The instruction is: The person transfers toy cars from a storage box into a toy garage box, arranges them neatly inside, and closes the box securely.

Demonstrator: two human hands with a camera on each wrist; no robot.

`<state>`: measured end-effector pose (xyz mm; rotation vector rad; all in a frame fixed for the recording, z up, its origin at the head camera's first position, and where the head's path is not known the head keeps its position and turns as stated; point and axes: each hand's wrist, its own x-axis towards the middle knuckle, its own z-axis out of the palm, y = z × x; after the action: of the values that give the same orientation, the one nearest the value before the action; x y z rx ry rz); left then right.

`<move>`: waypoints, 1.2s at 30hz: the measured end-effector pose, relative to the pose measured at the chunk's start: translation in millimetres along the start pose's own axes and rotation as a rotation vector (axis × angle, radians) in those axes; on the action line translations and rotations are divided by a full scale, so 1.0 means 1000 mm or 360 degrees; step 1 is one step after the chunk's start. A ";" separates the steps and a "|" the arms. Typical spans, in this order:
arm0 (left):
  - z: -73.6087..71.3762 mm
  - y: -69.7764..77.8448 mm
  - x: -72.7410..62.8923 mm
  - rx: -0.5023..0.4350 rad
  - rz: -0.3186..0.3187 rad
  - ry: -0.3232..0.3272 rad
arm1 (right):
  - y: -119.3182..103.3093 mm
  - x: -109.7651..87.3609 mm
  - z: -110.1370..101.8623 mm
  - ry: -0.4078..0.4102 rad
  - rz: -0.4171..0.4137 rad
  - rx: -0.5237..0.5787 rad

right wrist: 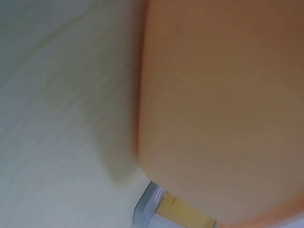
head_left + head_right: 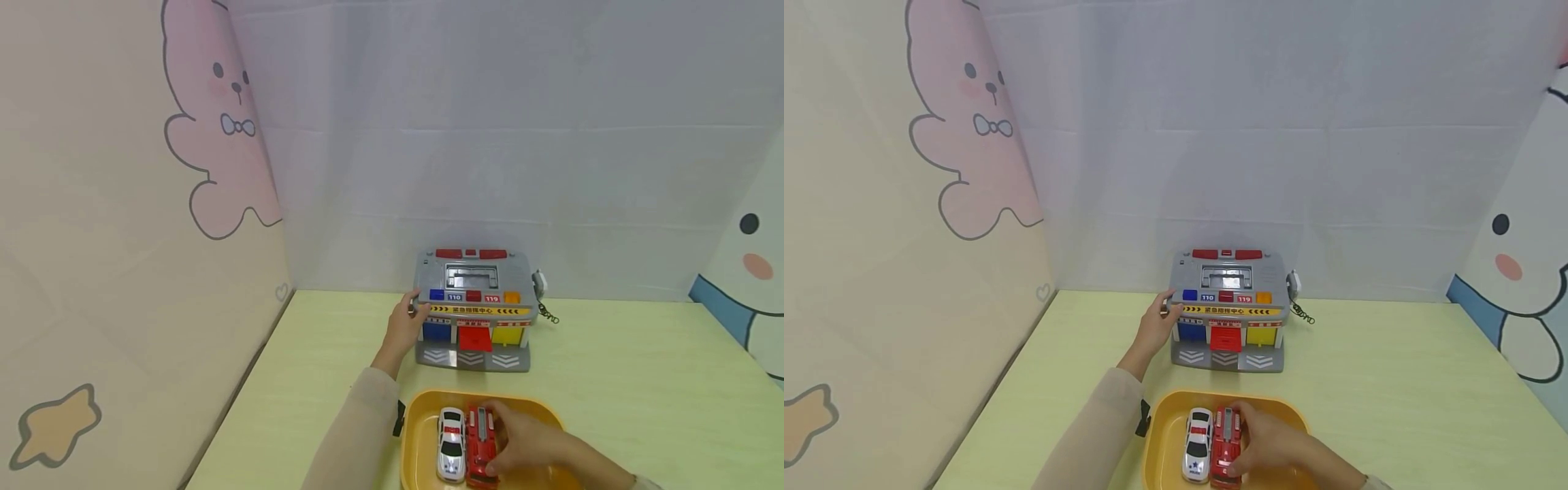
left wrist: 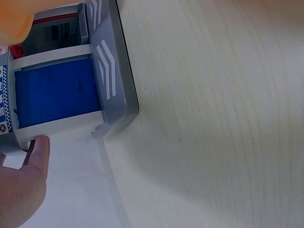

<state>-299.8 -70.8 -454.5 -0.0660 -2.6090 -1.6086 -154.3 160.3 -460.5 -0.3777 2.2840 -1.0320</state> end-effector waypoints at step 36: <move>0.000 0.000 -0.001 -0.0025 -0.0002 -0.0005 | 0.005 -0.005 0.005 -0.0046 0.0017 0.0431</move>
<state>-298.4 -70.7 -454.2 -0.0676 -2.5995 -1.6311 -147.5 163.1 -464.7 -0.2657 2.0825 -1.3009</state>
